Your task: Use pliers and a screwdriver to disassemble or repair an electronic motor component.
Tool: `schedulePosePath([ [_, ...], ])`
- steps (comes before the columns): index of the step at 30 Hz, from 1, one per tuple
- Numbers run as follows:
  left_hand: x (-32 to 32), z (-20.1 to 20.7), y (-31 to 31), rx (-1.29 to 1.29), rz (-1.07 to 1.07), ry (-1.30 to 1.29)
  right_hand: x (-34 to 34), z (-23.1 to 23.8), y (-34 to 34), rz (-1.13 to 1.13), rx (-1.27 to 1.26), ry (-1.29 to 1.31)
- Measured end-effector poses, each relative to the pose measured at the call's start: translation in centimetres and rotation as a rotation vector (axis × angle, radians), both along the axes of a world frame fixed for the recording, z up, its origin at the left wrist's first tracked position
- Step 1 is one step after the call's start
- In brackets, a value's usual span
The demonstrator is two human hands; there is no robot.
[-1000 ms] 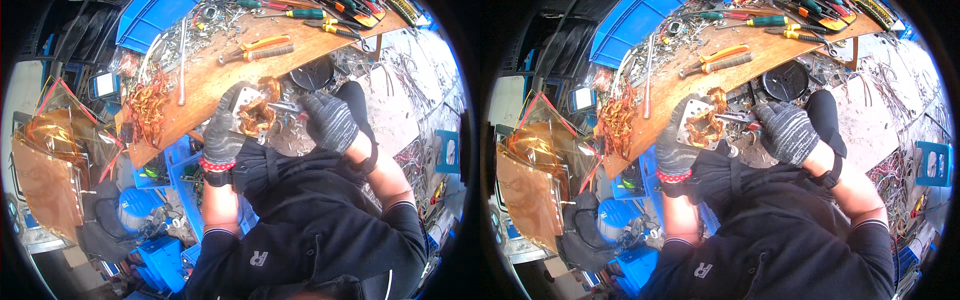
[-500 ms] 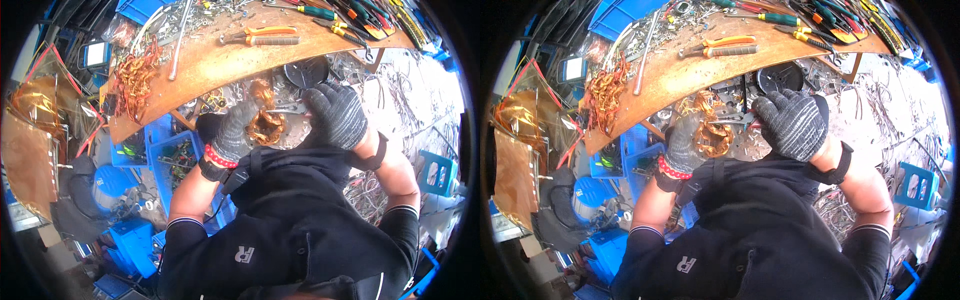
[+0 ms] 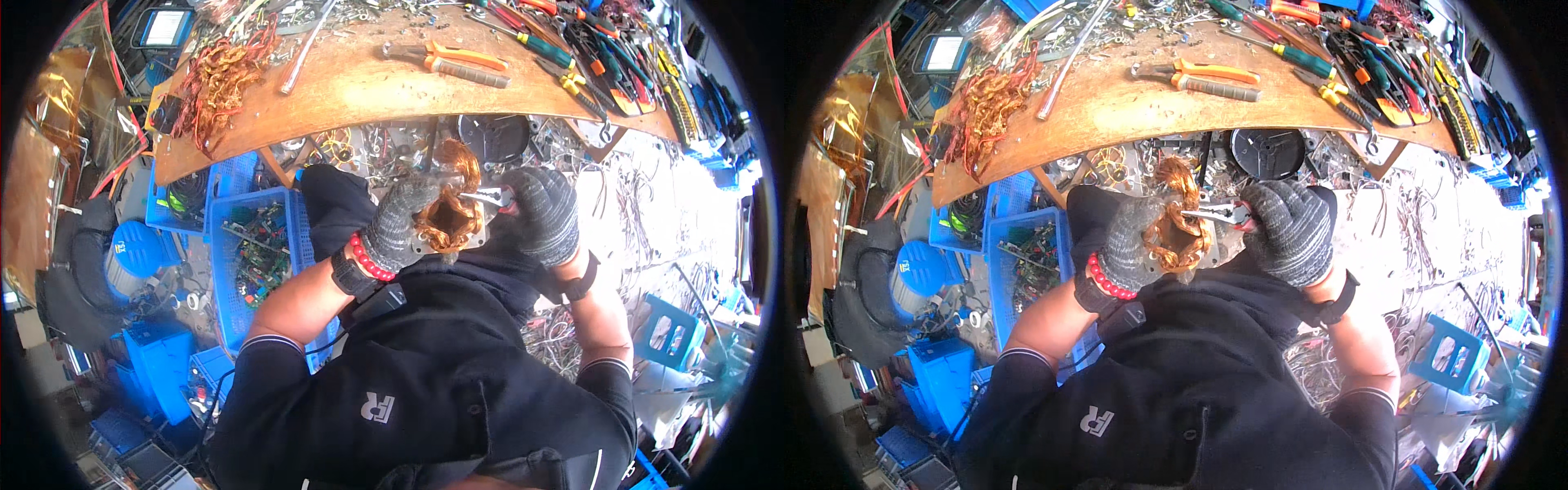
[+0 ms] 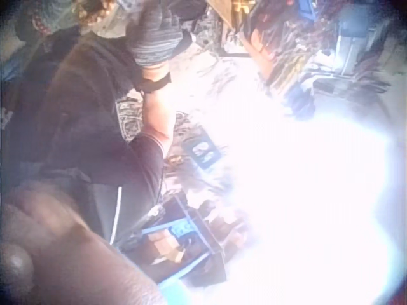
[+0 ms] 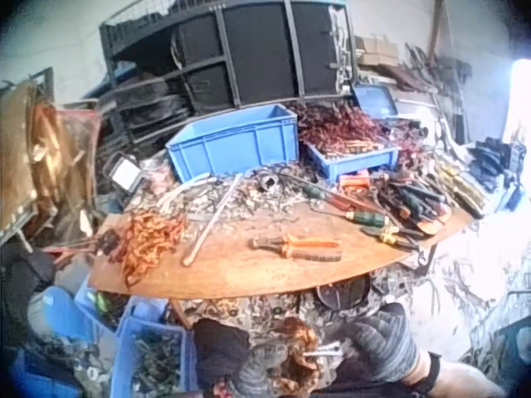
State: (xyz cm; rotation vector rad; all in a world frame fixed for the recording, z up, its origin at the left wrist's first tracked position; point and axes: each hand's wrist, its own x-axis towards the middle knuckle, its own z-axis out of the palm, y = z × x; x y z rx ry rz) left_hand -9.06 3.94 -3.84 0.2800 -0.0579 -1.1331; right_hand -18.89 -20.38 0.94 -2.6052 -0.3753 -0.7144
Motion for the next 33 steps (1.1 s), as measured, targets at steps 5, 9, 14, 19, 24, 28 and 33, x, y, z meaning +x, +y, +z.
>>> schedulePosePath([
  [5, -0.8, -1.2, -0.3, -0.142, -0.069, 0.169, 0.0, -1.3, 1.2, -0.008, 0.129, -0.041],
  [9, -0.9, -2.8, -1.3, -0.313, -0.104, 0.324, -0.2, -3.2, 2.8, -0.047, 0.284, -0.039],
  [14, -0.2, -3.6, -1.3, -0.235, -0.09, 0.236, 0.4, -5.7, 3.6, -0.031, 0.513, 0.039],
  [19, 1.6, -3.7, -0.8, -0.212, -0.08, 0.209, 1.5, -5.6, 3.9, -0.077, 0.431, 0.013],
  [24, 3.5, -4.1, 0.3, -0.161, -0.053, 0.041, 1.3, -3.2, 4.2, -0.172, 0.813, 0.151],
  [28, 3.3, -4.7, 1.0, 0.048, 0.028, 0.006, 1.2, -0.5, 2.0, -0.055, 0.284, 0.17],
  [33, 2.9, -4.7, 0.6, 0.014, -0.045, -0.021, -0.2, 1.1, 0.4, 0.033, 0.213, 0.481],
])
